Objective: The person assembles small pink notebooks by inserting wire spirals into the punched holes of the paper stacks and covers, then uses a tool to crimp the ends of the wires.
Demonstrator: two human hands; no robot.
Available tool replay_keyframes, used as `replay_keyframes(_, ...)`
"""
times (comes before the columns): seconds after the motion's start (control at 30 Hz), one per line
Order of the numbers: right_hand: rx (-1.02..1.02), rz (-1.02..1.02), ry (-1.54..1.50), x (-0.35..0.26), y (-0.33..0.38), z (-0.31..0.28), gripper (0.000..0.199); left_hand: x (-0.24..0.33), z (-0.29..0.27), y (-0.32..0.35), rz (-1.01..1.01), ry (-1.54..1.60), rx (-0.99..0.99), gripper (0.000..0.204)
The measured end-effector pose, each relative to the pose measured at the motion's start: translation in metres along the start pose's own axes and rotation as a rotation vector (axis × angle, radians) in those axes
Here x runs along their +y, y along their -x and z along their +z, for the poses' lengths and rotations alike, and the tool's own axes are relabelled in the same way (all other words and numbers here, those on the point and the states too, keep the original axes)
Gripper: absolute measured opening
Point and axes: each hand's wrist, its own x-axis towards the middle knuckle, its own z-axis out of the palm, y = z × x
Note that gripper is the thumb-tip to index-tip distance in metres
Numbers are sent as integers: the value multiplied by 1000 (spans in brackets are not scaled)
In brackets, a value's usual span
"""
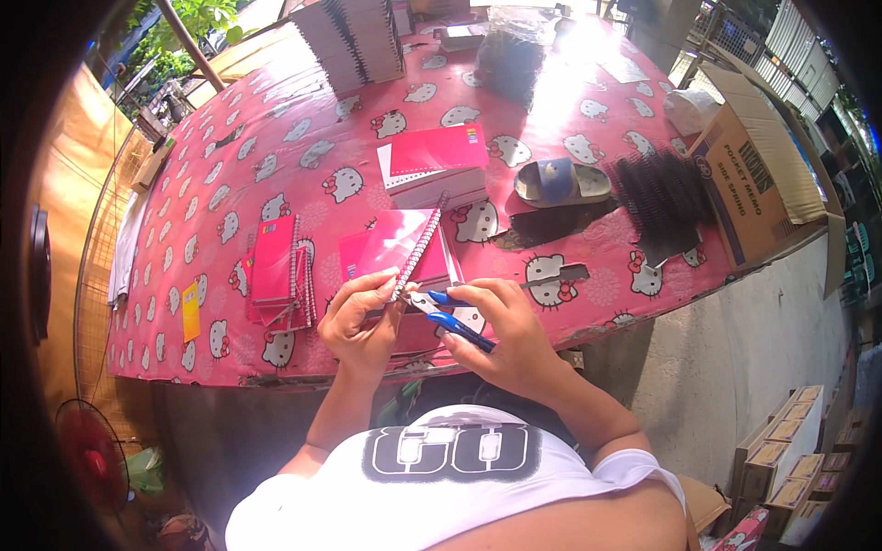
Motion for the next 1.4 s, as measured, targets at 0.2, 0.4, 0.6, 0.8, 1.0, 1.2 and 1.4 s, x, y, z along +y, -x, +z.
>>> replay_keyframes(0.2,69,-58,138,-6,0,-2,48,5,1,-2,19,-49,33,20)
replay_keyframes(0.4,18,16,-65,1,1,-1,49,1,-1,-3,74,-14,38,22)
replay_keyframes(0.6,-101,224,-366,0,-3,5,35,-1,-2,2,-5,76,20,23)
replay_keyframes(0.8,-379,544,-1129,16,-10,7,26,-9,-11,-5,207,-28,18,20)
replay_keyframes(1.0,295,172,275,96,-15,-25,41,-51,-95,-31,-239,230,772,21)
replay_keyframes(1.2,212,190,917,130,7,-35,50,-117,-171,13,-663,-123,571,27)
replay_keyframes(1.4,-339,15,-548,-39,-56,36,60,-143,-236,-1,-992,56,232,89)
